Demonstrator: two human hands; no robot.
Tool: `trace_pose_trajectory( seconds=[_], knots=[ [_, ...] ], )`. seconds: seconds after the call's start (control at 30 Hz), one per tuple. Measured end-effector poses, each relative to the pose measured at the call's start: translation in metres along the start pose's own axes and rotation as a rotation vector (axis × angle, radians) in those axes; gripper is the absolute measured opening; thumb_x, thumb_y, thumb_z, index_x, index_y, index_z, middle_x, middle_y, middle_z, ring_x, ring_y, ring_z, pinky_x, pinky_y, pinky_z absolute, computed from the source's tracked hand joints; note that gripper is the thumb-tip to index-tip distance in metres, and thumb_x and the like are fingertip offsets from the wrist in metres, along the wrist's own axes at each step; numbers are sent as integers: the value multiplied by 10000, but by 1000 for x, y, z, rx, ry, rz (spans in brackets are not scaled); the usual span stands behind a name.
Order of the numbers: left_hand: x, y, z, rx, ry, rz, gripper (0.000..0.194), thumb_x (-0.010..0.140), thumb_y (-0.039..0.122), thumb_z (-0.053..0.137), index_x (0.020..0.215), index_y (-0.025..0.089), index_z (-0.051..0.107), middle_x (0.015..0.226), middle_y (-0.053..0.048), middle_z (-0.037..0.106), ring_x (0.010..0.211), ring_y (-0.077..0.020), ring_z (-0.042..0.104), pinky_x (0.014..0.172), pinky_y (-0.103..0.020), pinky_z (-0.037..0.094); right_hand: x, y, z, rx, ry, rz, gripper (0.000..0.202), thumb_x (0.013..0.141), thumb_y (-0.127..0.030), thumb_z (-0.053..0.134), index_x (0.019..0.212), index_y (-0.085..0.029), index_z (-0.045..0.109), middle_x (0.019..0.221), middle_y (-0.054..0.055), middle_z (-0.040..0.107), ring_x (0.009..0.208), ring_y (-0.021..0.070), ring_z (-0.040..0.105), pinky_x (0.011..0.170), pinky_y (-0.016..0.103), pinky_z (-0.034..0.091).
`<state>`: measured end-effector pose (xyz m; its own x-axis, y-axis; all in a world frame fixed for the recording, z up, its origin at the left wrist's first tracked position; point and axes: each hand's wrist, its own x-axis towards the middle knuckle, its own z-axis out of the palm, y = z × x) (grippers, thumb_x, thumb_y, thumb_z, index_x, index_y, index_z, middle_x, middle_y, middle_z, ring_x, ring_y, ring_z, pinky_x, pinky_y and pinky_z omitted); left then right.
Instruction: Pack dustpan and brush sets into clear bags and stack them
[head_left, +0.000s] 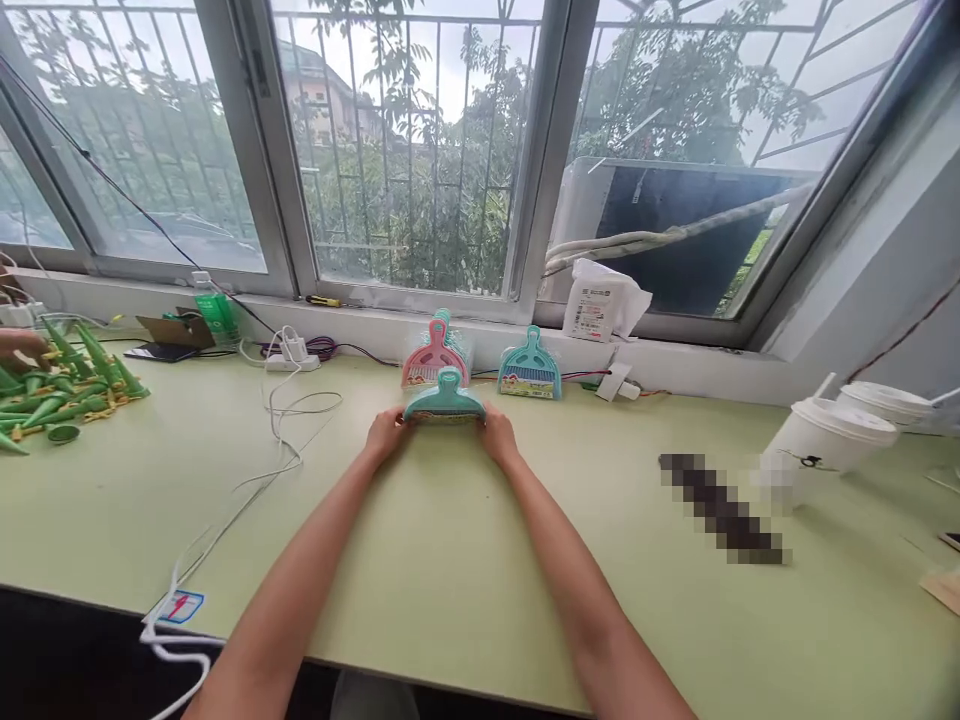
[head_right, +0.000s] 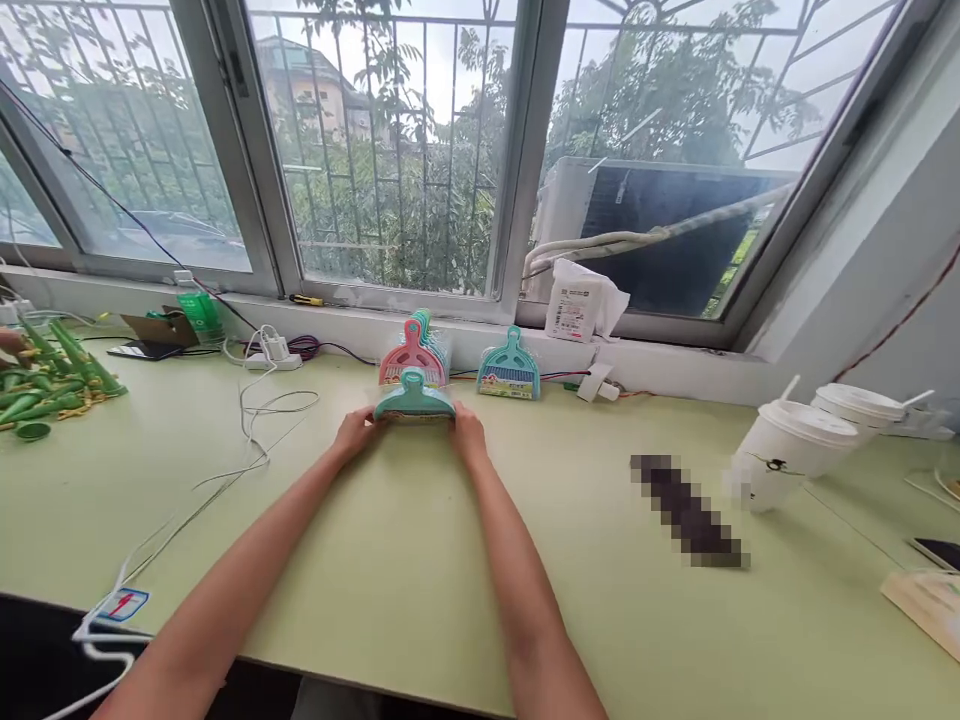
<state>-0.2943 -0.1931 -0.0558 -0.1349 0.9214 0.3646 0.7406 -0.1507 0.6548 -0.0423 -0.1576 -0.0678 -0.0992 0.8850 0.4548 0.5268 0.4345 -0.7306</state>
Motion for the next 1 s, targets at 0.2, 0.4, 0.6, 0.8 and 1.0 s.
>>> trace_pose_trajectory(
  seconds=[0.2, 0.4, 0.6, 0.8, 1.0],
  knots=[
    [47, -31, 4, -80, 163, -92, 148, 723, 300, 666, 847, 220, 666, 833, -76, 712, 797, -249, 643, 721, -307, 421, 49, 4, 35, 165, 52, -9, 369, 723, -102, 605, 1059, -231, 524, 994, 55, 634, 810, 206, 609, 810, 341, 469],
    [85, -29, 23, -133, 334, -192, 349, 739, 191, 688, 1067, 183, 572, 991, -109, 673, 862, -234, 643, 761, -316, 445, 84, 20, 49, 175, 228, 93, 343, 747, -267, 653, 1026, -190, 470, 1199, 116, 493, 673, 122, 558, 674, 318, 524],
    [85, -29, 23, 37, 314, -219, 293, 836, 240, 626, 1104, 171, 529, 994, -107, 657, 999, -244, 618, 824, -336, 447, 88, 29, 50, 238, 180, 188, 364, 666, -316, 730, 873, -222, 445, 984, 41, 549, 647, 116, 537, 468, 230, 475],
    [79, -18, 19, 160, 285, -260, 239, 900, 321, 534, 1101, 196, 559, 963, -105, 704, 975, -277, 635, 775, -348, 441, 86, 23, 46, 542, -3, 269, 343, 704, -404, 737, 806, -226, 462, 623, -72, 563, 393, 99, 538, 368, 221, 452],
    [80, -13, 17, 217, 318, -225, 219, 903, 382, 496, 954, 217, 629, 929, -104, 720, 897, -285, 644, 743, -353, 435, 87, 19, 41, 563, 51, 269, 270, 744, -362, 729, 714, -199, 516, 561, -49, 596, 377, 103, 572, 342, 187, 408]
  ],
)
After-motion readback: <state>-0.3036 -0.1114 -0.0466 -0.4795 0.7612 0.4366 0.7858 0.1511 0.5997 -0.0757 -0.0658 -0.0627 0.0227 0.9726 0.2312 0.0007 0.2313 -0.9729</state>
